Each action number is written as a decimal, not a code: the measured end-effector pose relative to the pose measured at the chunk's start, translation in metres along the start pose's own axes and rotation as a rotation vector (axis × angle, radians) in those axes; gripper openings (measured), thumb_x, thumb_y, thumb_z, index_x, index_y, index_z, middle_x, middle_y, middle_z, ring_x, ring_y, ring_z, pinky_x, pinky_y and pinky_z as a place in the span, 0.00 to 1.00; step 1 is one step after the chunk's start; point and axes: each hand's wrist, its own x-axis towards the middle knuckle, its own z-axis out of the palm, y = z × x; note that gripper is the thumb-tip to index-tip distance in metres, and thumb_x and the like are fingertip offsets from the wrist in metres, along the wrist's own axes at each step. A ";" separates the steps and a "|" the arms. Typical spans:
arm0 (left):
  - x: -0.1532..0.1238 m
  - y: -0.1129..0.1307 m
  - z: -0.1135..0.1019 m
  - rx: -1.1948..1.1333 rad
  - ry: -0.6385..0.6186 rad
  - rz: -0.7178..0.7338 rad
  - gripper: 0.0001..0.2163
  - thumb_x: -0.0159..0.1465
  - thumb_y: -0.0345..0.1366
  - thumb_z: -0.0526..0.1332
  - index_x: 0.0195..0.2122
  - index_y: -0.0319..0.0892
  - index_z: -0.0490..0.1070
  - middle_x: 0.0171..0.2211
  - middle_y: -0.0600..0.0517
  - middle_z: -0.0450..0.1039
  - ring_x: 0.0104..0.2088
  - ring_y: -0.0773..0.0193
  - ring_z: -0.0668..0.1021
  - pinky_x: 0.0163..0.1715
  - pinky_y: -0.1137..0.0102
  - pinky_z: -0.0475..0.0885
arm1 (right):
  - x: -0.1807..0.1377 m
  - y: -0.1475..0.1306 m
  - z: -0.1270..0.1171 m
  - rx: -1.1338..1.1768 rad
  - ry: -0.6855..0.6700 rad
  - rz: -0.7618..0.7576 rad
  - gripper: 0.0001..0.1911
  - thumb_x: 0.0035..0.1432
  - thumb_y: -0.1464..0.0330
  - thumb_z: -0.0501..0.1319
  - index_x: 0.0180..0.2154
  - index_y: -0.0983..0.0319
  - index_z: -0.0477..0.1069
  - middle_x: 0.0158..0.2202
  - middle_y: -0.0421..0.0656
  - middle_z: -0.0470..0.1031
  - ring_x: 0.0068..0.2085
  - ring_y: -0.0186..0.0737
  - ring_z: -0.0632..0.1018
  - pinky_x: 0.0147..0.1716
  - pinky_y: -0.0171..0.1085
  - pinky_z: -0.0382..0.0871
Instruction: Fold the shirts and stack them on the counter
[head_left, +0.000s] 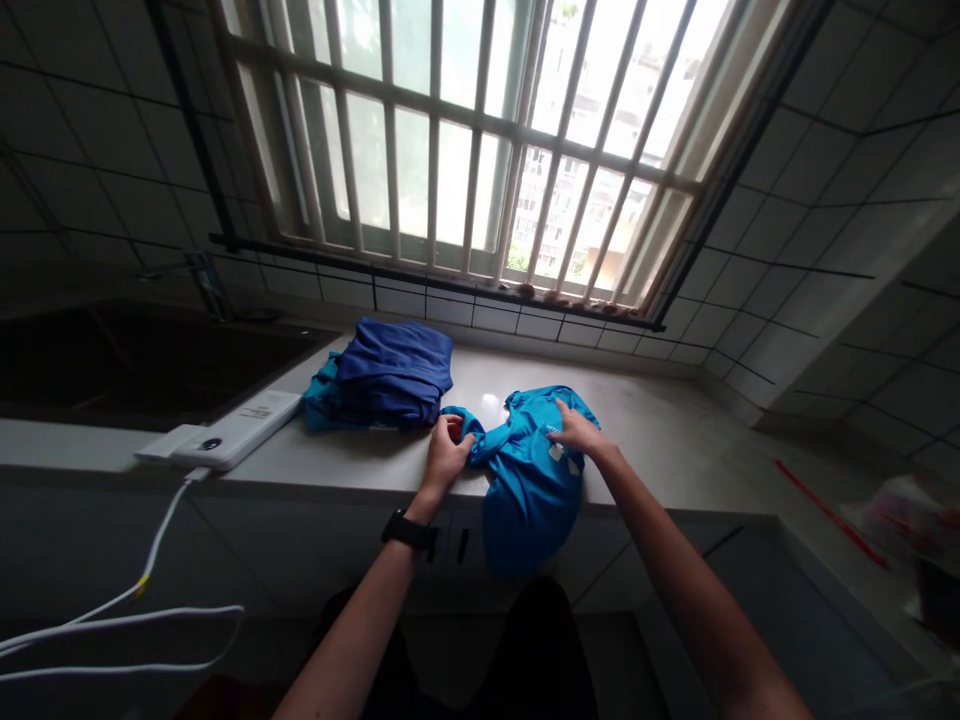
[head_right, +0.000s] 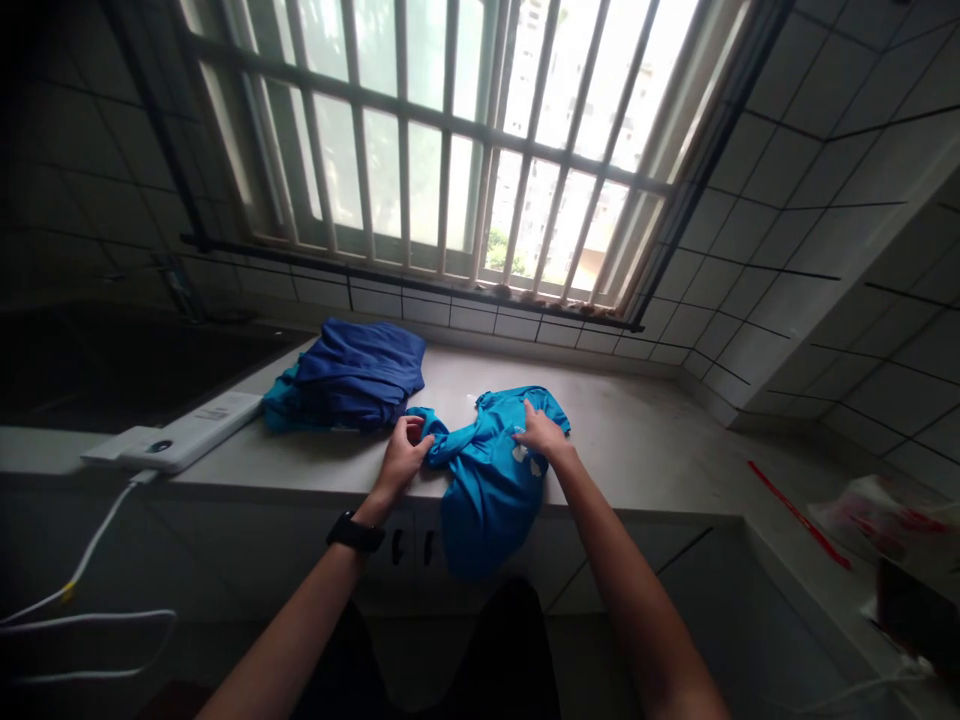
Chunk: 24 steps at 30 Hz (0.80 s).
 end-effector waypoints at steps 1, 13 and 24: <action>0.000 0.002 0.000 -0.002 -0.005 -0.014 0.12 0.54 0.32 0.65 0.39 0.44 0.67 0.34 0.54 0.69 0.37 0.61 0.75 0.43 0.65 0.73 | 0.000 -0.003 0.004 -0.017 -0.036 0.022 0.28 0.62 0.63 0.66 0.61 0.65 0.69 0.60 0.58 0.73 0.58 0.53 0.77 0.53 0.41 0.71; 0.001 0.003 -0.001 0.053 0.090 -0.064 0.04 0.63 0.36 0.59 0.36 0.47 0.62 0.36 0.52 0.69 0.42 0.57 0.76 0.48 0.63 0.72 | -0.029 0.016 -0.017 -0.079 0.161 0.168 0.13 0.56 0.72 0.56 0.37 0.63 0.80 0.42 0.53 0.79 0.42 0.48 0.78 0.37 0.38 0.67; -0.013 0.024 -0.012 -0.030 -0.132 0.056 0.10 0.54 0.31 0.60 0.17 0.44 0.62 0.50 0.44 0.76 0.54 0.49 0.75 0.56 0.56 0.70 | -0.028 -0.006 0.004 0.111 0.004 -0.152 0.37 0.61 0.57 0.65 0.68 0.59 0.63 0.67 0.53 0.68 0.68 0.57 0.67 0.62 0.46 0.65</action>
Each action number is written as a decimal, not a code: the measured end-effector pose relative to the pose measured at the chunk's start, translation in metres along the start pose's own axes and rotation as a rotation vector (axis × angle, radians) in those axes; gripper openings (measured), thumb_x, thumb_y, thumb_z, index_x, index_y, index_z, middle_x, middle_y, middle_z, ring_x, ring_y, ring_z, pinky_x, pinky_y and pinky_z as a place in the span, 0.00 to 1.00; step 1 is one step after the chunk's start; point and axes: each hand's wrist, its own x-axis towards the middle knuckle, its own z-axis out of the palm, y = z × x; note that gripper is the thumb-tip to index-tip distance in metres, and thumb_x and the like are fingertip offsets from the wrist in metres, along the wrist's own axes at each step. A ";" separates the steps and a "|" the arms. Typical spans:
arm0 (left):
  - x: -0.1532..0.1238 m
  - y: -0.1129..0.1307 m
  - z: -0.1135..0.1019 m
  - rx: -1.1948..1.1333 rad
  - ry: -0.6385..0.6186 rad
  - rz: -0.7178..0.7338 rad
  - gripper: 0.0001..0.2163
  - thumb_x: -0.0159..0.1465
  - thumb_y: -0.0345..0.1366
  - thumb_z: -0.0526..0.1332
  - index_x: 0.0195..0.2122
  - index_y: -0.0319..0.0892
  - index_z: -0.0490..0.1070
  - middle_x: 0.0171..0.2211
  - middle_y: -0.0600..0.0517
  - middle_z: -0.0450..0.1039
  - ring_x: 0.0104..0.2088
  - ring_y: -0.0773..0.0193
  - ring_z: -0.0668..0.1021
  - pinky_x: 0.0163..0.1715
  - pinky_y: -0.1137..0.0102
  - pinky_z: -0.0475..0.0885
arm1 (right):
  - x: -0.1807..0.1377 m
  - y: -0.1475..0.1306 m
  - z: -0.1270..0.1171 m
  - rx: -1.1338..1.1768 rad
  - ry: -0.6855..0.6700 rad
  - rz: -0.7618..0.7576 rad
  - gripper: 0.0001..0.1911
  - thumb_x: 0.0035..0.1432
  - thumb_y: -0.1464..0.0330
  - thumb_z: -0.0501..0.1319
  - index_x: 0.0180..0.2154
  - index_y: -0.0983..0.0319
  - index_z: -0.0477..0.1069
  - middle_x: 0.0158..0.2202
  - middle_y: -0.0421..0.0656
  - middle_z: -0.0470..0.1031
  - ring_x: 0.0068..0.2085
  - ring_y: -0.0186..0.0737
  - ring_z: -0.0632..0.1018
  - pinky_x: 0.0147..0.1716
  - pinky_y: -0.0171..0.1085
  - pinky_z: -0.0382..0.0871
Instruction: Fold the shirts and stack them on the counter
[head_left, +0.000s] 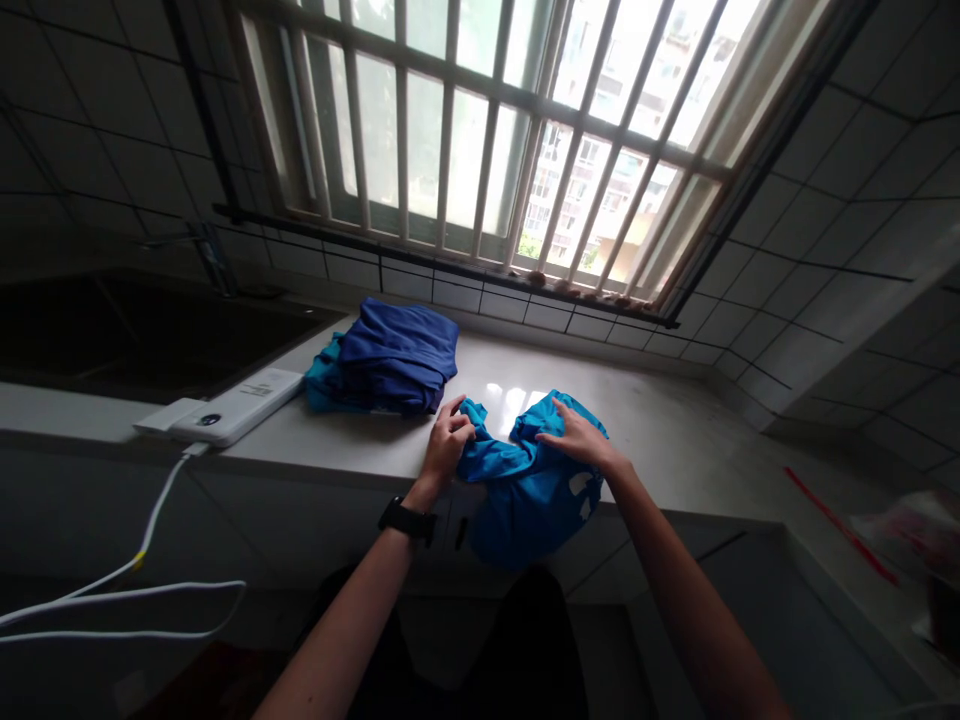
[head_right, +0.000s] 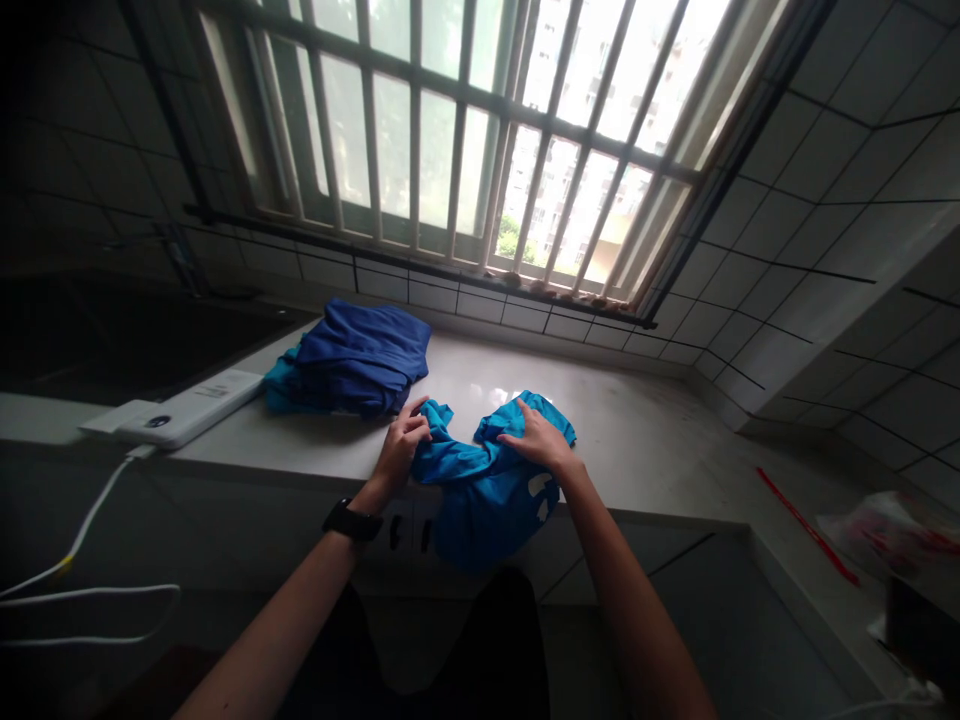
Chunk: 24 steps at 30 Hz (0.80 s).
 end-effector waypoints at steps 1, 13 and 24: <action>0.000 0.001 -0.001 -0.008 -0.026 -0.003 0.10 0.53 0.31 0.59 0.17 0.44 0.61 0.50 0.43 0.77 0.53 0.48 0.75 0.57 0.55 0.70 | 0.001 -0.001 0.002 -0.022 -0.049 -0.004 0.35 0.60 0.59 0.66 0.67 0.59 0.64 0.64 0.52 0.71 0.65 0.57 0.70 0.59 0.45 0.67; 0.002 0.000 0.009 0.059 -0.016 -0.066 0.25 0.51 0.37 0.71 0.50 0.43 0.72 0.44 0.47 0.79 0.50 0.55 0.80 0.54 0.61 0.73 | -0.012 -0.007 -0.010 -0.038 0.460 0.162 0.20 0.63 0.71 0.53 0.54 0.61 0.72 0.44 0.50 0.81 0.45 0.50 0.79 0.41 0.38 0.66; -0.002 0.008 0.008 0.299 -0.215 0.035 0.26 0.57 0.58 0.64 0.12 0.43 0.67 0.30 0.48 0.76 0.30 0.62 0.78 0.36 0.67 0.72 | -0.014 -0.003 0.007 -0.186 -0.150 0.140 0.23 0.70 0.52 0.54 0.56 0.59 0.72 0.54 0.51 0.80 0.53 0.54 0.80 0.47 0.41 0.71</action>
